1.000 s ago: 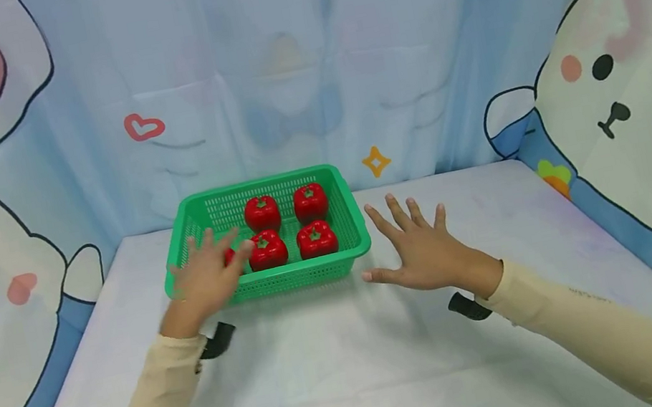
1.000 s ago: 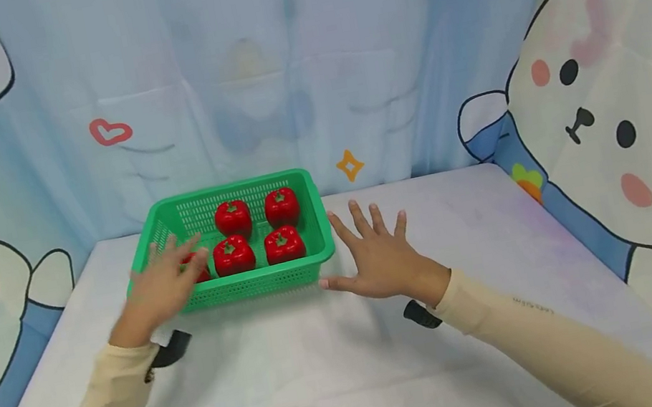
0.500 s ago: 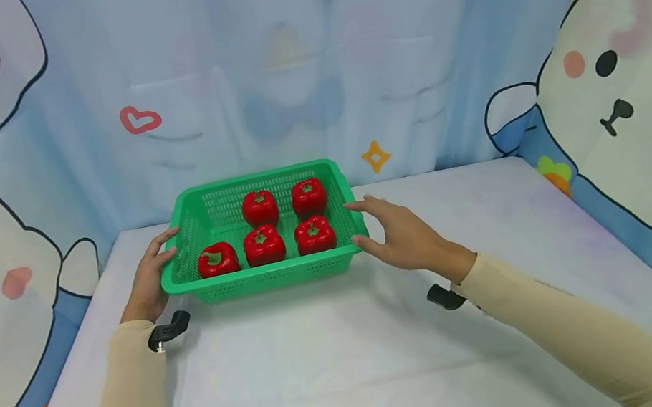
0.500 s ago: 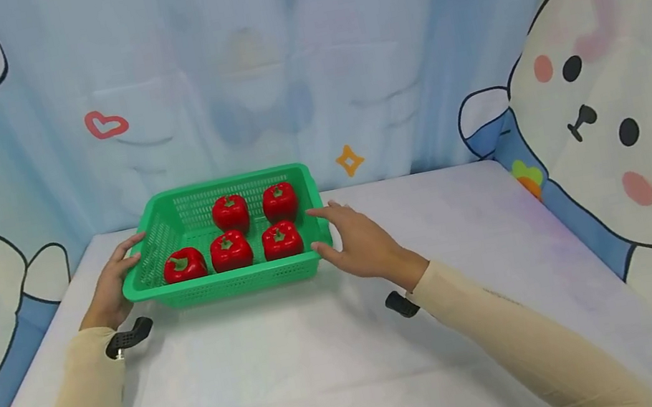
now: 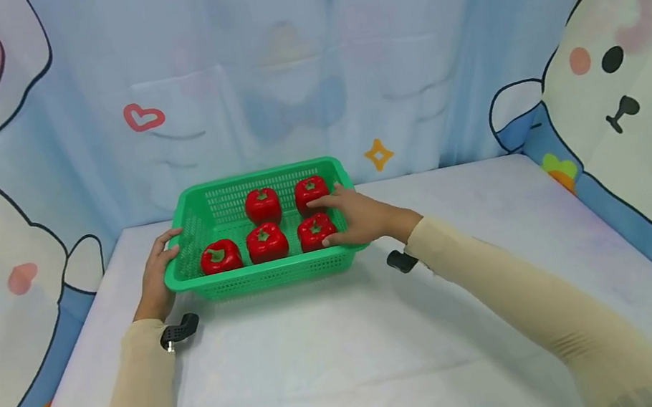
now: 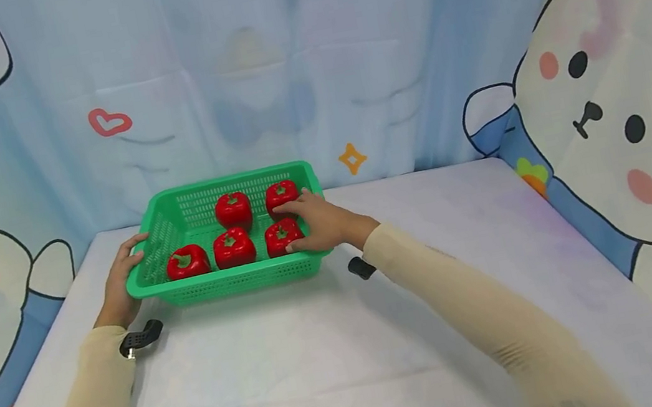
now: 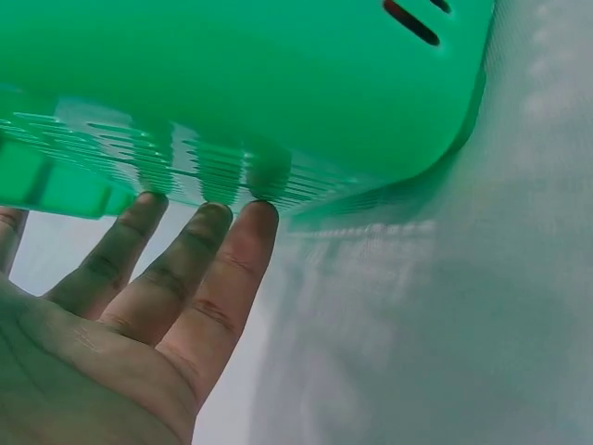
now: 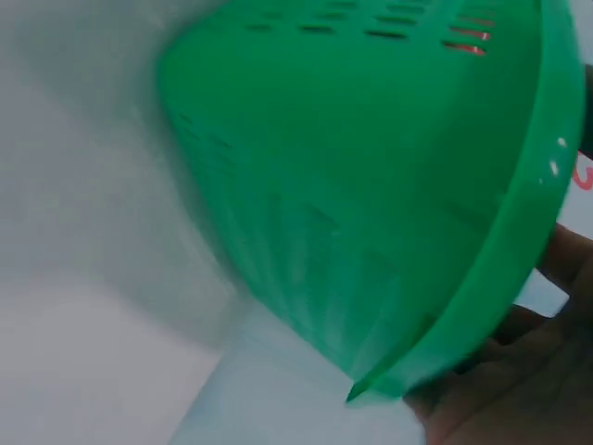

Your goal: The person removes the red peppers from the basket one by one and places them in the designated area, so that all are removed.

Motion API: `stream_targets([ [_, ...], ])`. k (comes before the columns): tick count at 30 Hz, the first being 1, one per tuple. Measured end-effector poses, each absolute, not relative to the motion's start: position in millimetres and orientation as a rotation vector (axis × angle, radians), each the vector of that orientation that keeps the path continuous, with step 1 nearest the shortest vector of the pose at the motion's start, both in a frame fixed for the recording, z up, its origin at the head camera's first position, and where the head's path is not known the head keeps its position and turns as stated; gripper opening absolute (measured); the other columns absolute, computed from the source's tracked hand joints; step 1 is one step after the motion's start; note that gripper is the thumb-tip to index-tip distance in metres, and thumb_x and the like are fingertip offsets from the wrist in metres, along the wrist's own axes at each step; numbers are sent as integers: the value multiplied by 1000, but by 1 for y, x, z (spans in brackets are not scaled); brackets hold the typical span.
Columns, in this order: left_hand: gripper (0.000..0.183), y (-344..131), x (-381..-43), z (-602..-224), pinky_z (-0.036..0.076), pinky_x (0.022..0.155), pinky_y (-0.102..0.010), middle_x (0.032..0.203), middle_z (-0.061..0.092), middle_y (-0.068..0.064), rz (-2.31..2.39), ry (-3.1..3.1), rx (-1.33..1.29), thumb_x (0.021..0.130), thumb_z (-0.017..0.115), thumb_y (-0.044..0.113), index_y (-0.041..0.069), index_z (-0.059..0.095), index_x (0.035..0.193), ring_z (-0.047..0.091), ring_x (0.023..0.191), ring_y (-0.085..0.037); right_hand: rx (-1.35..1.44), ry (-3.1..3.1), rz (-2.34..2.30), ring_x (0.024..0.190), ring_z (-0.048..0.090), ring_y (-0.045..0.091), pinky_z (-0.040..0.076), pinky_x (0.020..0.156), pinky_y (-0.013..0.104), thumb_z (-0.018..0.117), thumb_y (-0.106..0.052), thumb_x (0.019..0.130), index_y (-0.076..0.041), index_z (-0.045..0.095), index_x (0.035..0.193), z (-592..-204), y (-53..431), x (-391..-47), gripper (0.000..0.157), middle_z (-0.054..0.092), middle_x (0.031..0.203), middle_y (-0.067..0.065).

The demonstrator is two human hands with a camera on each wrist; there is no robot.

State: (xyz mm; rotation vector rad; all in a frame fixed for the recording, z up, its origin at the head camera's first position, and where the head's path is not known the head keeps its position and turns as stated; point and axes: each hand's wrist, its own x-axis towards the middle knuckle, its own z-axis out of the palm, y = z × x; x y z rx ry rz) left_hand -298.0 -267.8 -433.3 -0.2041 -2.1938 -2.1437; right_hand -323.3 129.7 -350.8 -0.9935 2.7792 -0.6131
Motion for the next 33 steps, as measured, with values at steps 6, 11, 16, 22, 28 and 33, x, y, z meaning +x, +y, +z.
stream_targets([
  [6,40,-268,-298,-437,52,78,-17,150,32,-10,-2189,-2160,-236,108,35,29,21,38,147,61,99,-5,-987,2781,-465,149,18,44,8,119,62,76,-36,86,-11,44,148,-353,110,-332,74,45,150,12],
  [11,42,-271,-295,-438,53,72,-18,135,43,-2,-2146,-2207,-219,108,35,31,21,36,149,62,87,-4,-958,2780,-410,149,21,41,10,121,59,76,-35,87,-11,52,142,-358,103,-335,65,54,143,10],
  [16,42,-272,-297,-436,53,74,-18,138,40,-4,-2153,-2192,-241,108,34,29,21,36,150,61,92,-5,-935,2788,-438,148,23,42,10,122,57,77,-30,86,-10,54,139,-358,101,-338,62,56,140,9],
  [22,41,-272,-299,-433,53,74,-18,139,40,-5,-2177,-2163,-251,108,35,29,20,37,149,61,93,-6,-871,2809,-382,149,24,39,12,123,52,76,-33,86,-3,45,145,-355,98,-339,73,50,146,11],
  [28,42,-272,-297,-433,53,73,-18,134,44,-3,-2200,-2143,-272,108,36,30,20,36,149,62,88,-5,-862,2834,-395,134,45,31,23,121,50,77,-35,85,-2,49,139,-357,99,-339,69,56,136,12],
  [33,42,-272,-297,-433,53,75,-18,138,41,-6,-2197,-2147,-274,109,32,25,17,35,150,63,90,-5,-862,2823,-597,127,50,26,47,104,44,77,-37,84,-7,44,142,-356,105,-342,73,52,139,8],
])
